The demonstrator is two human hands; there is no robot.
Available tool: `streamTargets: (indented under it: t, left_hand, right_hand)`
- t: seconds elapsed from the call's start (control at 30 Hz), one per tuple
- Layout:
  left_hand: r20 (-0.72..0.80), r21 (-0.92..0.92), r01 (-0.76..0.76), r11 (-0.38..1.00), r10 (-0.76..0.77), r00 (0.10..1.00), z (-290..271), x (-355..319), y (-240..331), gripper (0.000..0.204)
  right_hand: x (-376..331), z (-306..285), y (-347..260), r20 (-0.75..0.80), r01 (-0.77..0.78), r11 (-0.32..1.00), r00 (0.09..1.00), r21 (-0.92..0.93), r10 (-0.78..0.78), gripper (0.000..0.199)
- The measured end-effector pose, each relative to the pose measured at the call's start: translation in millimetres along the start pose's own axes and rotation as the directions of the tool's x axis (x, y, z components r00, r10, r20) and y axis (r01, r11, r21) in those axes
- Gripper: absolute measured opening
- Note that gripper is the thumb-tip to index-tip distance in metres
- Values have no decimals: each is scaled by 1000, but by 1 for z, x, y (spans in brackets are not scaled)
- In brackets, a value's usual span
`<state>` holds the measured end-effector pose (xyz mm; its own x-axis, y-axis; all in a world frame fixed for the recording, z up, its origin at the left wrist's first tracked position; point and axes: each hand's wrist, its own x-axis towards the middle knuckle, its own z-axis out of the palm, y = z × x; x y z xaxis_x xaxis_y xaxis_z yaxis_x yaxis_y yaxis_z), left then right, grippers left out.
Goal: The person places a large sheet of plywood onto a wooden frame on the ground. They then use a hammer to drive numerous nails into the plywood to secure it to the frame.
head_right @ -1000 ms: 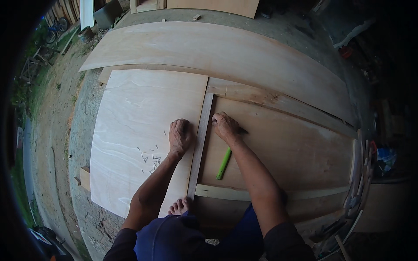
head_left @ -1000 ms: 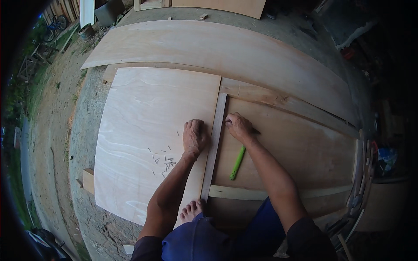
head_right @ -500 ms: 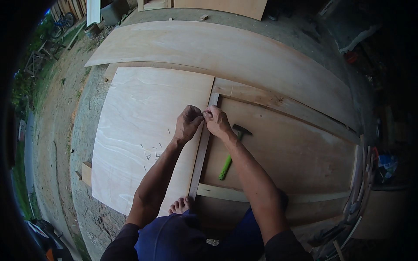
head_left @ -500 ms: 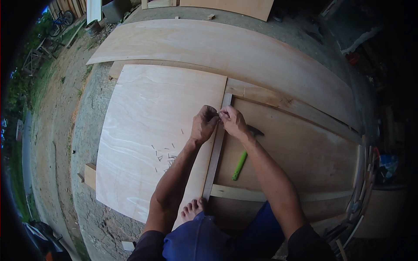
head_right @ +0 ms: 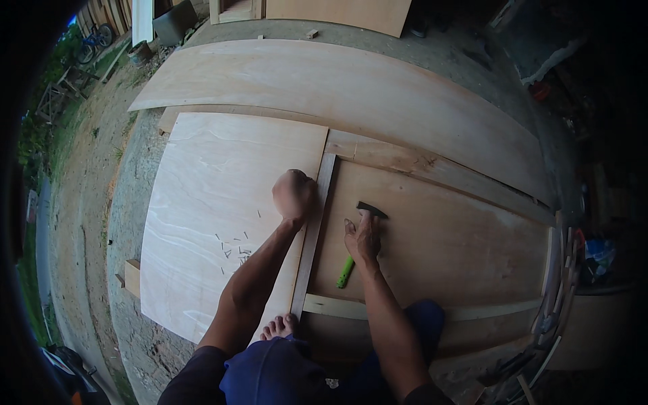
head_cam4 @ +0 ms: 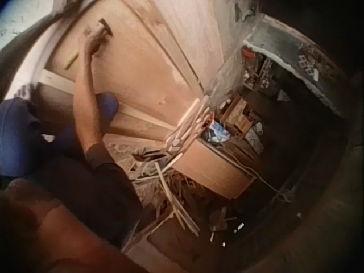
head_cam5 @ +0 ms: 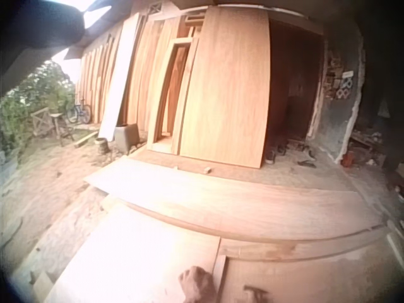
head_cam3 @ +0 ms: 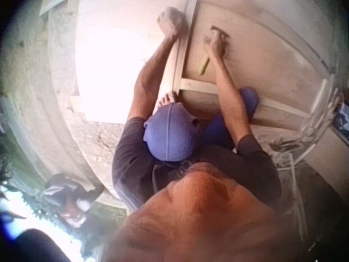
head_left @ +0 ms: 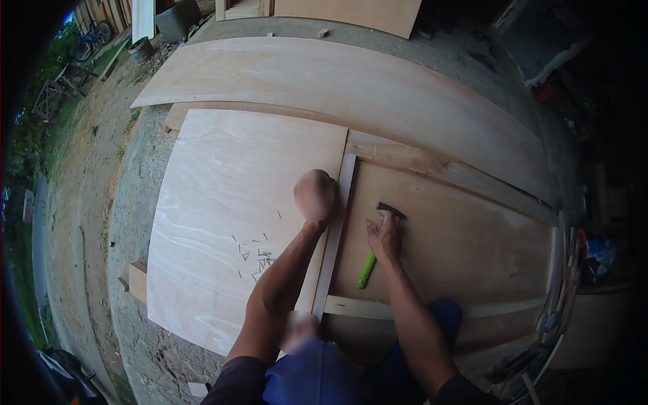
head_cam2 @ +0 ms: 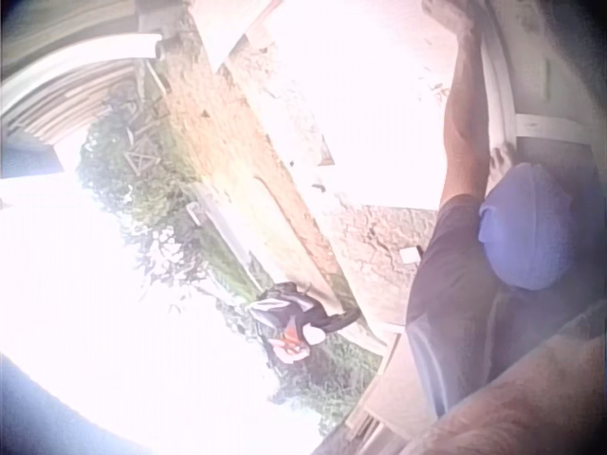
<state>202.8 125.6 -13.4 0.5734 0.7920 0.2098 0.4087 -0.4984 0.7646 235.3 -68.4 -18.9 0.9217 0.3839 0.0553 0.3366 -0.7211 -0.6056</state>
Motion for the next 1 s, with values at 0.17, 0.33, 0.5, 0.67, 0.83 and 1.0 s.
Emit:
streamTargets:
  t: [0.17,0.33,0.5,0.67,0.83,1.0]
  left_hand:
    - [25,9,22,1000,-22,999,8,3,13,12]
    - [28,33,2,999,-3,1000,7,6,8,12]
    - [25,31,-3,1000,2,1000,8,6,4,13]
    - [60,44,13,999,-16,998,10,5,8,13]
    - [71,69,23,997,-28,997,8,6,7,14]
    - [41,-37,19,999,-17,999,3,4,7,21]
  right_hand:
    - [-44,1,31,-88,-97,993,991,72,103,48]
    - [-17,-14,11,262,-449,750,893,485,365,38]
    - [8,-58,-56,229,-50,932,973,359,-36,55]
    - [26,-56,-61,198,396,905,885,155,-421,60]
    - [34,-55,-73,385,323,946,872,10,-302,59]
    - [23,-58,-82,117,422,887,887,185,-446,58]
